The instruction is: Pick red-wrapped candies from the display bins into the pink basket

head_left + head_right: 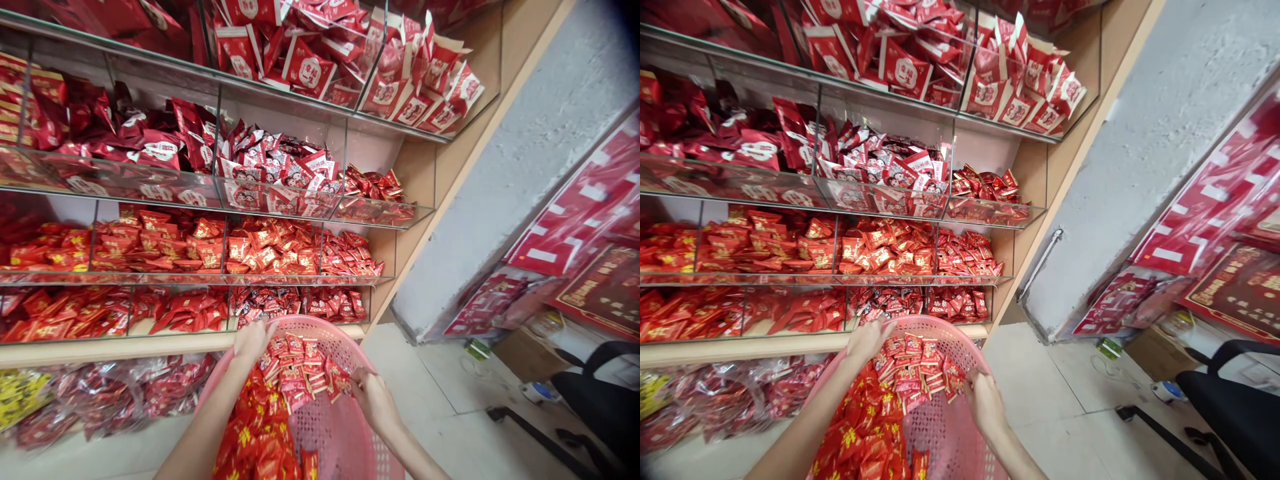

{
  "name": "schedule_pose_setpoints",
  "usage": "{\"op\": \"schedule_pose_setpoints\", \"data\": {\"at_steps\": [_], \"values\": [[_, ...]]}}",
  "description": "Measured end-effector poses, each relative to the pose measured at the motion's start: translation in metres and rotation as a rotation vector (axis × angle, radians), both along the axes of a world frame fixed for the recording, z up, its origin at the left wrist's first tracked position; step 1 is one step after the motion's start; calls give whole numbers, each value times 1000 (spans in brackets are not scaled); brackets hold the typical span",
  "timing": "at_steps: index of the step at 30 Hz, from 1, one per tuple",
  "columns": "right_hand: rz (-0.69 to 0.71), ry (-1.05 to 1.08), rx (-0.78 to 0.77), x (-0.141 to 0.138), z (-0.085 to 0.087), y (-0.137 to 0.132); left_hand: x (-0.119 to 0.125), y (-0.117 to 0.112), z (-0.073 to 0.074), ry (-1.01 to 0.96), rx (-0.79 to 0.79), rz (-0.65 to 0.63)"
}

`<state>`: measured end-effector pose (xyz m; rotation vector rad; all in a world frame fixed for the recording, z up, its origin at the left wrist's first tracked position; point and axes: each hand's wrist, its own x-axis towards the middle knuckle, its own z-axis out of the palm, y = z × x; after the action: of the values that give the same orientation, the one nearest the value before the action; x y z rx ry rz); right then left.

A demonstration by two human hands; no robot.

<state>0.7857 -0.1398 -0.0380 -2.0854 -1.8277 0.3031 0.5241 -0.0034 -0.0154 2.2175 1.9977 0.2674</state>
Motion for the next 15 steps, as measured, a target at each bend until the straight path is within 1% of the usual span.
{"op": "schedule_pose_setpoints", "data": {"at_steps": [2,9,12,15], "values": [[10,-31,-14,0,2,1,0,0,0,3,10,-6],[-67,-192,-91,1,-3,2,-2,0,-2,0,24,-18],[-84,-205,-105,2,-3,1,-1,0,-2,2,22,-7],[-72,-182,-105,1,-4,-2,0,-1,0,1,16,-2]]}}
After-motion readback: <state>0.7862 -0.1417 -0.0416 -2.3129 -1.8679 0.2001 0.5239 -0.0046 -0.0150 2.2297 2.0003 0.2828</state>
